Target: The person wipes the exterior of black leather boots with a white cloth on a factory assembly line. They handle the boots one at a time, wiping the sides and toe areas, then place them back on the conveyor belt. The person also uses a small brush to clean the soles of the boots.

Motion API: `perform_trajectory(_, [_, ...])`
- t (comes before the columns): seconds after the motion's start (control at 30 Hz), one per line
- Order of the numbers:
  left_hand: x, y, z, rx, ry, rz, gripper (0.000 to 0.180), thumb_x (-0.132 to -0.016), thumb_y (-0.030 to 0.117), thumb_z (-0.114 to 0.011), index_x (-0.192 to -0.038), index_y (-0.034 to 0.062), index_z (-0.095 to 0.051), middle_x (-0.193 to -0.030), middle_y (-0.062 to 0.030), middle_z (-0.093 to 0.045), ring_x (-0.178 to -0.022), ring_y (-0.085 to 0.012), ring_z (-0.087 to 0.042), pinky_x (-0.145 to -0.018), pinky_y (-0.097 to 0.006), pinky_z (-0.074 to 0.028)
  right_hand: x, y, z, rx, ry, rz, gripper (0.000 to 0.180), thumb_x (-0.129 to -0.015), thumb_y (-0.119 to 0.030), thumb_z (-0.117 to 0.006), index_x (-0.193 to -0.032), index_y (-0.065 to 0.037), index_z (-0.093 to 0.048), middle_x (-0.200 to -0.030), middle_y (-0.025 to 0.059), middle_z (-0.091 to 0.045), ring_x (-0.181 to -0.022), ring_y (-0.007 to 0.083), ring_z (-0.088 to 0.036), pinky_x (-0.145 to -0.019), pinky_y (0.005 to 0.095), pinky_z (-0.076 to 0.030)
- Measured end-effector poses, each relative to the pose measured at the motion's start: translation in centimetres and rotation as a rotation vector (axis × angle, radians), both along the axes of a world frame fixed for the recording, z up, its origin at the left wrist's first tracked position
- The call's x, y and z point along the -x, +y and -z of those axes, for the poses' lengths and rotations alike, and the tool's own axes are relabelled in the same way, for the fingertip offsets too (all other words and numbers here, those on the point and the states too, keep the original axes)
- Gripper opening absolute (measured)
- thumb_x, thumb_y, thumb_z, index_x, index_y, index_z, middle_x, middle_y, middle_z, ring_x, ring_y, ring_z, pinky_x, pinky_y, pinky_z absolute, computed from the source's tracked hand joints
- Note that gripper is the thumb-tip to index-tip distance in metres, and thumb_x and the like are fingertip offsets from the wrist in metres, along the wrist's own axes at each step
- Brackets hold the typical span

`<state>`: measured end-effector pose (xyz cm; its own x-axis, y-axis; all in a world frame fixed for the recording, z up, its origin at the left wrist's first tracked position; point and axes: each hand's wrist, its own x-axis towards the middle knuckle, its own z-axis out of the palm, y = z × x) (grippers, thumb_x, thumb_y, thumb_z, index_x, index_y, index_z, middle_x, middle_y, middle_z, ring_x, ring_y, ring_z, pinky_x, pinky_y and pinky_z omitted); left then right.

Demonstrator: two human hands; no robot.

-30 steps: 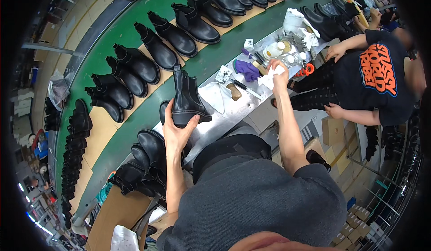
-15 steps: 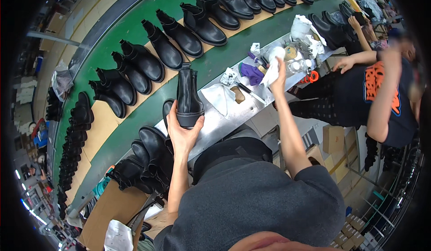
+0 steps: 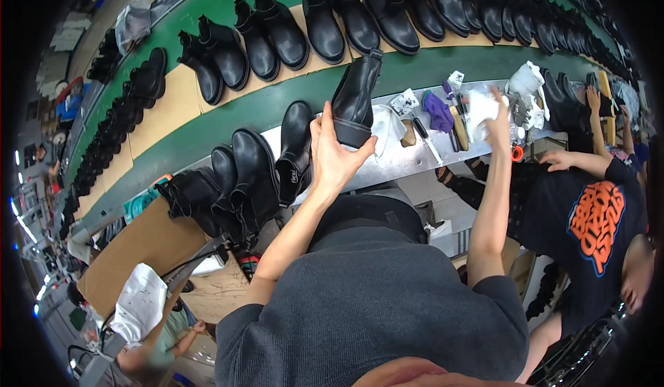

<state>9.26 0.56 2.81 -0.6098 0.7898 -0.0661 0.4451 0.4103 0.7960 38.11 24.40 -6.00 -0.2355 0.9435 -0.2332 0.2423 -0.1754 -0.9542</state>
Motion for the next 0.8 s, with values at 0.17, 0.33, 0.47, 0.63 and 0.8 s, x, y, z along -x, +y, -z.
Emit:
perform_trajectory(0.17, [-1.8,-0.1,0.5,-0.030,-0.044,0.040,0.115,-0.060,0.026,-0.084,-0.143,-0.0113,-0.014,-0.119,-0.0246,-0.038,-0.112,-0.0387,-0.043,-0.097,-0.041,-0.039,13.6,-12.1,-7.0,-0.172,-0.044,-0.614,0.057,-0.076,-0.014,-0.066,-0.127,0.005,-0.050,-0.106,0.0103,-0.063,-0.088,0.0119,-0.059,-0.072,0.0226,-0.046])
perform_trajectory(0.33, [-4.6,-0.9,2.5,-0.184,-0.031,0.052,0.129,-0.056,0.019,-0.087,-0.145,-0.0087,0.001,-0.119,-0.0280,-0.034,-0.111,-0.0428,-0.038,-0.097,-0.045,-0.036,13.9,-13.0,-8.1,-0.128,-0.278,-0.550,0.041,-0.072,-0.010,-0.070,-0.108,0.005,-0.061,-0.084,0.0041,-0.062,-0.074,0.0101,-0.057,-0.062,0.0250,-0.044])
perform_trajectory(0.47, [-7.2,-0.8,4.1,-0.185,0.053,0.166,0.134,-0.056,0.014,-0.085,-0.145,-0.0042,0.013,-0.120,-0.0306,-0.031,-0.110,-0.0449,-0.038,-0.096,-0.049,-0.035,11.8,-12.3,-6.1,-0.048,-0.506,-0.490,0.031,-0.068,-0.013,-0.073,-0.087,0.009,-0.062,-0.081,0.0260,-0.066,-0.080,0.0316,-0.069,-0.066,0.0380,-0.052])
perform_trajectory(0.63, [-7.7,-0.1,4.5,-0.134,0.051,0.185,0.138,-0.054,0.017,-0.088,-0.145,-0.0035,0.014,-0.119,-0.0311,-0.031,-0.109,-0.0454,-0.037,-0.095,-0.049,-0.035,10.6,-11.0,-4.8,0.134,-0.442,-0.612,0.030,-0.080,-0.013,-0.067,-0.101,0.006,-0.058,-0.083,0.0038,-0.062,-0.070,0.0080,-0.058,-0.059,0.0244,-0.047])
perform_trajectory(0.8, [-5.4,-0.3,3.0,-0.142,-0.016,0.106,0.135,-0.055,0.019,-0.087,-0.145,-0.0062,0.010,-0.120,-0.0300,-0.030,-0.111,-0.0444,-0.036,-0.096,-0.048,-0.036,11.5,-11.7,-8.4,0.248,-0.103,-0.583,0.029,-0.076,-0.011,-0.068,-0.093,0.010,-0.058,-0.080,0.0128,-0.062,-0.074,0.0203,-0.063,-0.062,0.0324,-0.049])
